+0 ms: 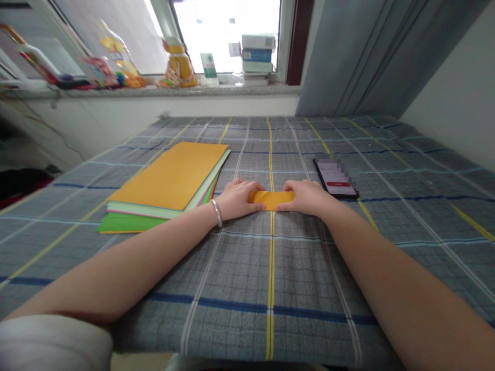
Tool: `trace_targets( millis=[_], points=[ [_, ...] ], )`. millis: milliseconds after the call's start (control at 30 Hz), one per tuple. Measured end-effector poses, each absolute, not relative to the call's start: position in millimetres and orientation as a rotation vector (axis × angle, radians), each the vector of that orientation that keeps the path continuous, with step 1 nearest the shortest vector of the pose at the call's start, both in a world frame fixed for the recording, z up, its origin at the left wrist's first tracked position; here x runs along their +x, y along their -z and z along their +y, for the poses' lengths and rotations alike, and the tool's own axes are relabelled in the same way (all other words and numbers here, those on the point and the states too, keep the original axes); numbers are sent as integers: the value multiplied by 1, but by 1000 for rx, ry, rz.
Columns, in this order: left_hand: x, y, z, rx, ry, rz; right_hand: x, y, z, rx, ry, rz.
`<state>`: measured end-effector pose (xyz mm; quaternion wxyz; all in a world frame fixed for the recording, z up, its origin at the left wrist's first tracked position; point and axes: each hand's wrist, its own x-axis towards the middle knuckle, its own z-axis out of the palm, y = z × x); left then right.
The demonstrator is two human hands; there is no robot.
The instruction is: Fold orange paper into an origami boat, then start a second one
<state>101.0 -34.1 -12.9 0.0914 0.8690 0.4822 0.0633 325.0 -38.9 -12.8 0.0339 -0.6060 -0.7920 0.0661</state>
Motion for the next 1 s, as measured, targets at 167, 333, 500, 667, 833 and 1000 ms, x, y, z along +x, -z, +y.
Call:
trace_targets(
  millis=[167,333,500,667,833,1000],
  points=[
    [96,13,-34,2542,-213,1495,332,11,-38,-1876,-389,-2393],
    [90,6,-34,2549,-148,1519,330,8,-41,-1953,-261,-2365],
    [81,1,-31,2577,-61,1486,331,7,-42,-1928,-228,-2394],
    [72,2,-25,2596,-27,1437,343,11,-38,-1829,-413,-2371],
    [67,4,-20,2582,-21,1364,356,13,-35,-1703,-663,-2336],
    [67,2,-20,2562,-60,1337,358,13,-35,-1671,-693,-2235]
  ],
)
